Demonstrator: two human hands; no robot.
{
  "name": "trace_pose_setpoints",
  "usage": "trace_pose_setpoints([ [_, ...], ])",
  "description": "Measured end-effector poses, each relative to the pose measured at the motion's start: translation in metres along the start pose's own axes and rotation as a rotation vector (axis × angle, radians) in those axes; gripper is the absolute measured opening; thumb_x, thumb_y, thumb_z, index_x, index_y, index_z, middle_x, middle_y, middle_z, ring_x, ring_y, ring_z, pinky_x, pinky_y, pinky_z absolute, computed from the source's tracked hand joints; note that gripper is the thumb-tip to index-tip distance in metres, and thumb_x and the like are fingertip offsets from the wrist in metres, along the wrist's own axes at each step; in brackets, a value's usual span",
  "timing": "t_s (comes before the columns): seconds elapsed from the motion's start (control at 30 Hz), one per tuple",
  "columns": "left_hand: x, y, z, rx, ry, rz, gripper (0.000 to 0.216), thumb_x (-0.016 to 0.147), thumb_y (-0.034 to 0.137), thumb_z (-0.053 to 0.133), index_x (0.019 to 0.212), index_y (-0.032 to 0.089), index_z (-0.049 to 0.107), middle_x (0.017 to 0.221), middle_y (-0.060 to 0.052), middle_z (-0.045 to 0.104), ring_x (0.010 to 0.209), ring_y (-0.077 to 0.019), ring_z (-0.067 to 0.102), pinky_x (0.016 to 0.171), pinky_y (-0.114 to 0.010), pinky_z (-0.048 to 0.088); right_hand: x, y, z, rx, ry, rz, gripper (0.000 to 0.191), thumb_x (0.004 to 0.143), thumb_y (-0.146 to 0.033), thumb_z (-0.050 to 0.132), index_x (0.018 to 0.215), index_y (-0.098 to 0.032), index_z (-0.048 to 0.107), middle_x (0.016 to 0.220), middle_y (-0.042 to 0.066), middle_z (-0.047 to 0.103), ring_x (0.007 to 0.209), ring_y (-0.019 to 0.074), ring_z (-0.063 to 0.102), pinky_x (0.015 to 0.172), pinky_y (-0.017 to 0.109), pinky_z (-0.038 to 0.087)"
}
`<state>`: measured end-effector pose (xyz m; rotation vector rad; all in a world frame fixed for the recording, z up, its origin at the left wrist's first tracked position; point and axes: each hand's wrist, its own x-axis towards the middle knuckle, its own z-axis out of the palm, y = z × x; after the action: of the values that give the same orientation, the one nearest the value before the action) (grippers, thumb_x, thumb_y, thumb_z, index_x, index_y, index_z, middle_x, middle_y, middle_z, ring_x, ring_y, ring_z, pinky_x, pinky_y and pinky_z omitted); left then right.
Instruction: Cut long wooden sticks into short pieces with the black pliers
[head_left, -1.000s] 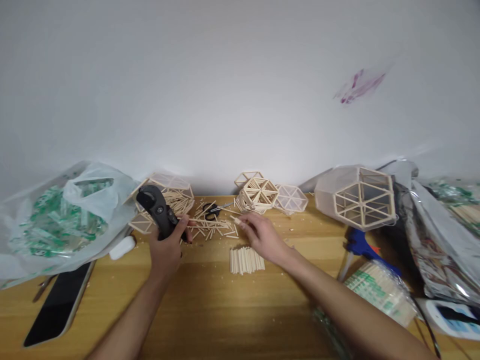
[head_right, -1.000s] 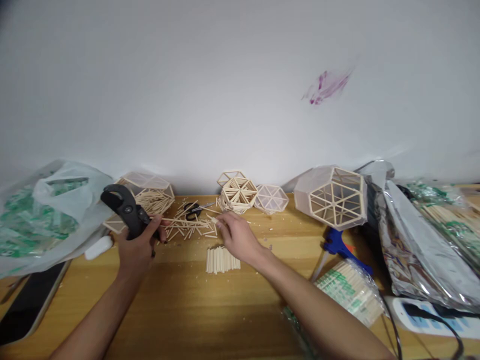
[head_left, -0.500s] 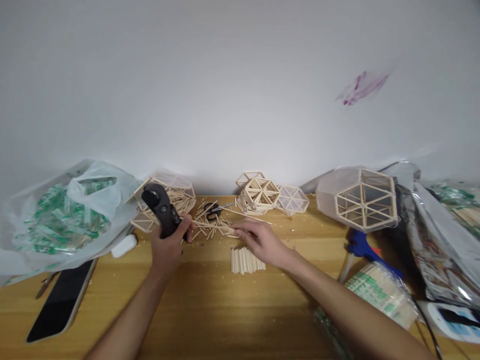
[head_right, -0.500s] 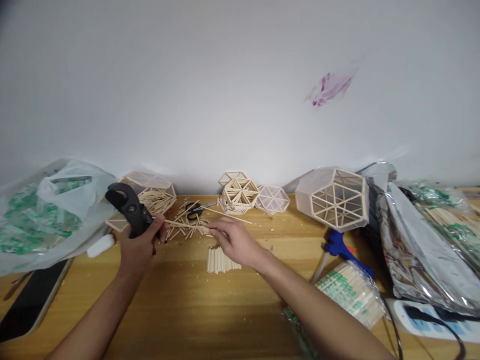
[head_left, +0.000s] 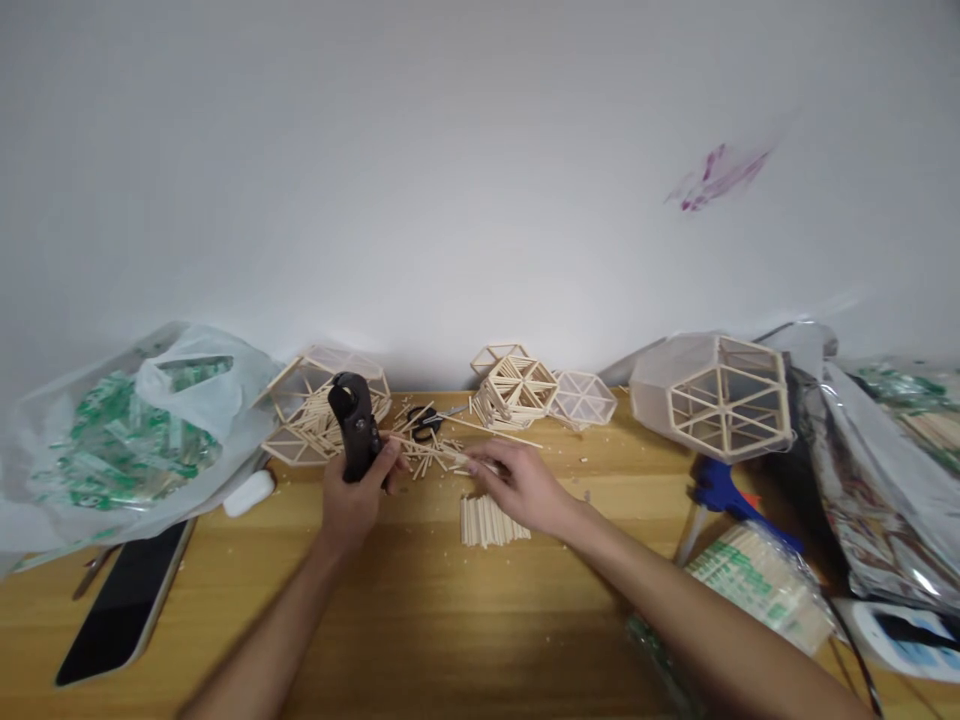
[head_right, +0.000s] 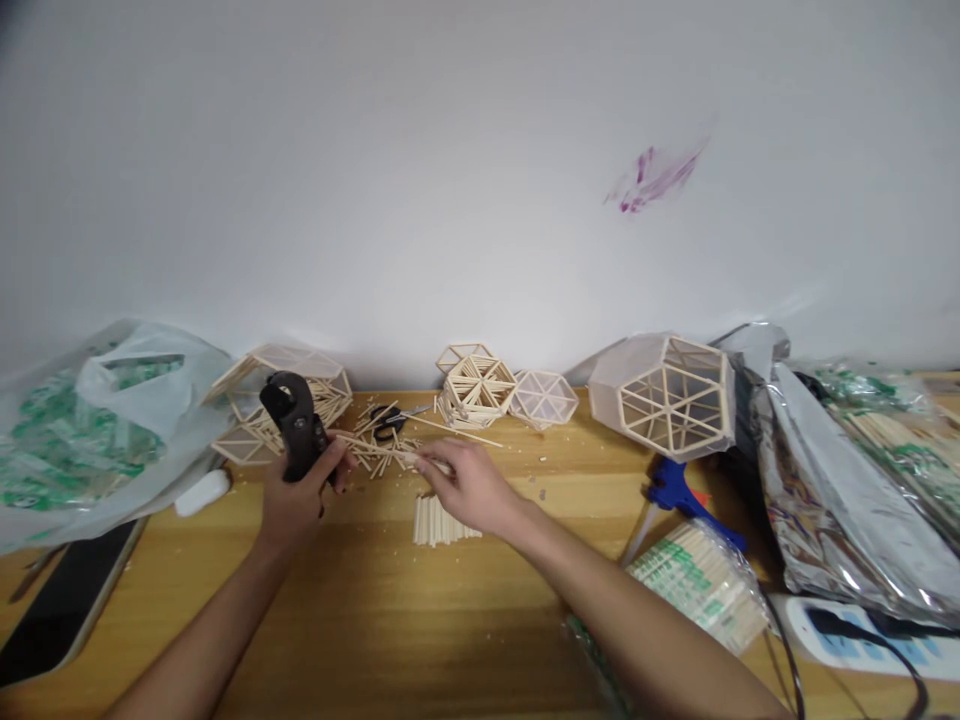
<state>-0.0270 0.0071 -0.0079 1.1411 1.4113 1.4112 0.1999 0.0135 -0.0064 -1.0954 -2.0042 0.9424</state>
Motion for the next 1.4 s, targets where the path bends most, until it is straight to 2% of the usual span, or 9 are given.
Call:
trace_pose_setpoints([
  [0.2, -0.007, -0.013, 0.000, 0.079, -0.033, 0.002, 0.031, 0.077, 0.045, 0.076, 0.081, 0.016, 0.067, 0.059, 0.001, 0.061, 0.048, -0.0097, 0.050, 0.046, -0.022, 0.041, -0.002, -0.003, 0.000, 0.001, -0.015, -0.027, 0.030, 0.101, -0.039, 0.052, 0.102, -0.019, 0.074, 0.082, 0.006, 0.070, 0.071, 0.0188, 0.061, 0.067, 0.029, 0.044],
  [0.4, -0.011, -0.010, 0.000, 0.047, -0.030, 0.057, 0.035, 0.083, 0.041, 0.073, 0.108, 0.018, 0.066, 0.063, 0.004, 0.060, 0.050, -0.0088, 0.049, 0.049, -0.021, 0.041, 0.001, 0.001, -0.003, 0.012, 0.001, 0.010, 0.029, 0.101, -0.038, 0.053, 0.103, -0.018, 0.074, 0.090, 0.007, 0.074, 0.077, 0.0190, 0.064, 0.069, 0.029, 0.045],
  [0.6, -0.006, -0.008, 0.003, -0.007, 0.094, -0.014, 0.028, 0.079, 0.041, 0.076, 0.085, 0.017, 0.065, 0.057, 0.004, 0.055, 0.047, -0.0080, 0.047, 0.043, -0.020, 0.038, 0.000, 0.006, -0.002, 0.010, -0.031, -0.030, 0.028, 0.101, -0.037, 0.053, 0.107, -0.018, 0.074, 0.092, 0.008, 0.074, 0.079, 0.0198, 0.065, 0.071, 0.030, 0.046],
  [0.73, -0.004, -0.010, 0.003, 0.042, 0.085, -0.015, 0.031, 0.082, 0.044, 0.073, 0.075, 0.016, 0.062, 0.055, 0.003, 0.054, 0.045, -0.0081, 0.046, 0.043, -0.021, 0.037, -0.001, 0.005, 0.000, 0.032, -0.025, -0.031, 0.029, 0.101, -0.037, 0.053, 0.108, -0.019, 0.074, 0.090, 0.008, 0.073, 0.079, 0.0201, 0.064, 0.072, 0.031, 0.047],
  [0.83, -0.006, -0.011, 0.000, 0.074, -0.019, 0.068, 0.033, 0.088, 0.048, 0.066, 0.090, 0.015, 0.068, 0.064, 0.001, 0.060, 0.049, -0.0094, 0.050, 0.048, -0.023, 0.042, 0.000, 0.005, -0.001, 0.086, 0.001, 0.005, 0.031, 0.102, -0.039, 0.051, 0.108, -0.019, 0.073, 0.092, 0.006, 0.072, 0.081, 0.0198, 0.063, 0.072, 0.031, 0.047],
  [0.93, -0.008, -0.012, -0.004, 0.152, -0.096, 0.175, 0.038, 0.094, 0.048, 0.057, 0.111, 0.015, 0.067, 0.076, -0.002, 0.067, 0.061, -0.0125, 0.057, 0.060, -0.025, 0.048, 0.003, 0.007, -0.003, 0.229, 0.049, 0.066, 0.034, 0.102, -0.044, 0.049, 0.106, -0.017, 0.069, 0.084, 0.004, 0.068, 0.072, 0.0165, 0.059, 0.065, 0.028, 0.045],
  [1.1, -0.006, -0.012, -0.006, 0.570, -0.132, 0.325, 0.036, 0.094, 0.046, 0.058, 0.114, 0.017, 0.065, 0.092, -0.006, 0.072, 0.080, -0.0198, 0.066, 0.076, -0.032, 0.053, 0.005, 0.006, -0.006, 0.464, 0.120, 0.140, 0.039, 0.101, -0.052, 0.048, 0.089, -0.017, 0.062, 0.072, -0.001, 0.056, 0.058, 0.0115, 0.046, 0.054, 0.025, 0.036],
  [1.23, -0.002, -0.016, -0.004, 0.739, -0.204, 0.414, 0.043, 0.096, 0.042, 0.054, 0.132, 0.019, 0.056, 0.122, -0.012, 0.069, 0.110, -0.0266, 0.066, 0.098, -0.042, 0.050, 0.004, 0.003, -0.008, 0.458, 0.148, 0.118, 0.039, 0.100, -0.052, 0.051, 0.086, -0.017, 0.062, 0.072, -0.001, 0.054, 0.058, 0.0115, 0.043, 0.055, 0.025, 0.033],
  [1.4, -0.002, -0.016, -0.005, 0.794, -0.297, 0.457, 0.044, 0.098, 0.036, 0.051, 0.140, 0.023, 0.050, 0.131, -0.011, 0.065, 0.117, -0.0259, 0.064, 0.101, -0.042, 0.050, 0.003, 0.001, -0.007, 0.349, 0.098, 0.067, 0.041, 0.101, -0.051, 0.049, 0.085, -0.017, 0.064, 0.072, 0.000, 0.056, 0.066, 0.0141, 0.048, 0.062, 0.028, 0.036],
])
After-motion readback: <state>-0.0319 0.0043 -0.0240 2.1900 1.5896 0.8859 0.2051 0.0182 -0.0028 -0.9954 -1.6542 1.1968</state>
